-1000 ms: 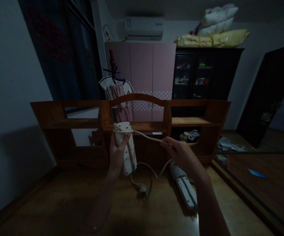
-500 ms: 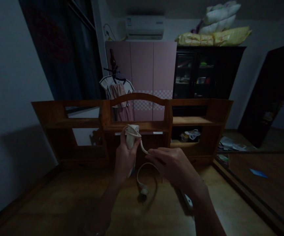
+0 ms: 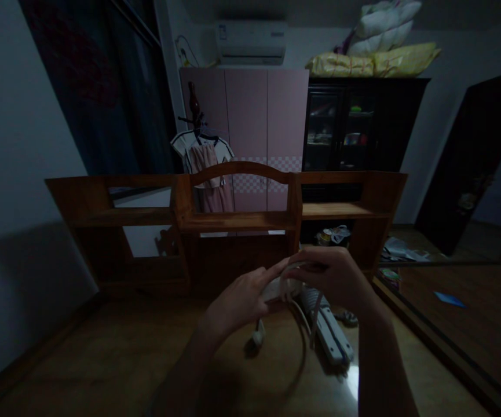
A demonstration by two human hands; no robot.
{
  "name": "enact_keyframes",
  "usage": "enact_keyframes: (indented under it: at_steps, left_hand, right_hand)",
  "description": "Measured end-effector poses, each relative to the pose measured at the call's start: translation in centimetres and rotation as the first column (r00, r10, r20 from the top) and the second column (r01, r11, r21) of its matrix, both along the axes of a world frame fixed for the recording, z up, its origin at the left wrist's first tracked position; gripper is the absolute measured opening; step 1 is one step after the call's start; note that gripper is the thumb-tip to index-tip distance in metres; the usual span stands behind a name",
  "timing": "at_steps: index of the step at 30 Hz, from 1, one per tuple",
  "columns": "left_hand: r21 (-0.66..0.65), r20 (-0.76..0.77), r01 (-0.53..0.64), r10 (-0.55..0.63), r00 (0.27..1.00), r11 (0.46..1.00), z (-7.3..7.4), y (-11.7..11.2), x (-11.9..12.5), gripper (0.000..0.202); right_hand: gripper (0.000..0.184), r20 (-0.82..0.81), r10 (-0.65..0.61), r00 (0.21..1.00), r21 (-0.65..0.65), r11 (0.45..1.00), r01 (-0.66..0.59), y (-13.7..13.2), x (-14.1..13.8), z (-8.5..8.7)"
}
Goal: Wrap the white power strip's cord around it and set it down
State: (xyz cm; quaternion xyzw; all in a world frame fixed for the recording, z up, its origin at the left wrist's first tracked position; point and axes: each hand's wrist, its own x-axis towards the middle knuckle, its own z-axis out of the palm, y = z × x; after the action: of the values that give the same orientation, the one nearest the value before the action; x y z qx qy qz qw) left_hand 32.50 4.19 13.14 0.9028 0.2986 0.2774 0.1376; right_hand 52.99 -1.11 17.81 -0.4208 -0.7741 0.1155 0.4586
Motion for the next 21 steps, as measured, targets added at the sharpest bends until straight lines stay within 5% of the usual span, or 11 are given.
enact_keyframes:
  at_steps: [6,11,15,21]
  left_hand:
    - [0.215,-0.211,0.006,0.04,0.977,0.977,0.8,-2.2,0.4,0.075]
    - [0.305,-0.252,0.124,-0.046,0.967,0.944,1.3,-5.2,1.0,0.03]
    - [0.353,-0.066,0.165,-0.151,0.986,0.921,1.6,-5.5,0.8,0.026]
    - [0.347,0.303,-0.062,-0.049,0.952,0.936,2.1,-3.9,0.0,0.052]
  right_hand:
    - [0.017,-0.262,0.151,0.953,-0.143,0.971,-0.193,1.1,2.1,-0.2]
    - [0.025,-0.442,0.388,0.809,-0.087,0.879,-0.469,3.2,2.9,-1.6]
    - [0.027,-0.506,0.452,0.734,-0.099,0.815,-0.57,4.2,1.3,-2.3]
    - [0.023,-0.689,0.299,0.661,-0.08,0.874,-0.479,5.4,-2.3,-3.0]
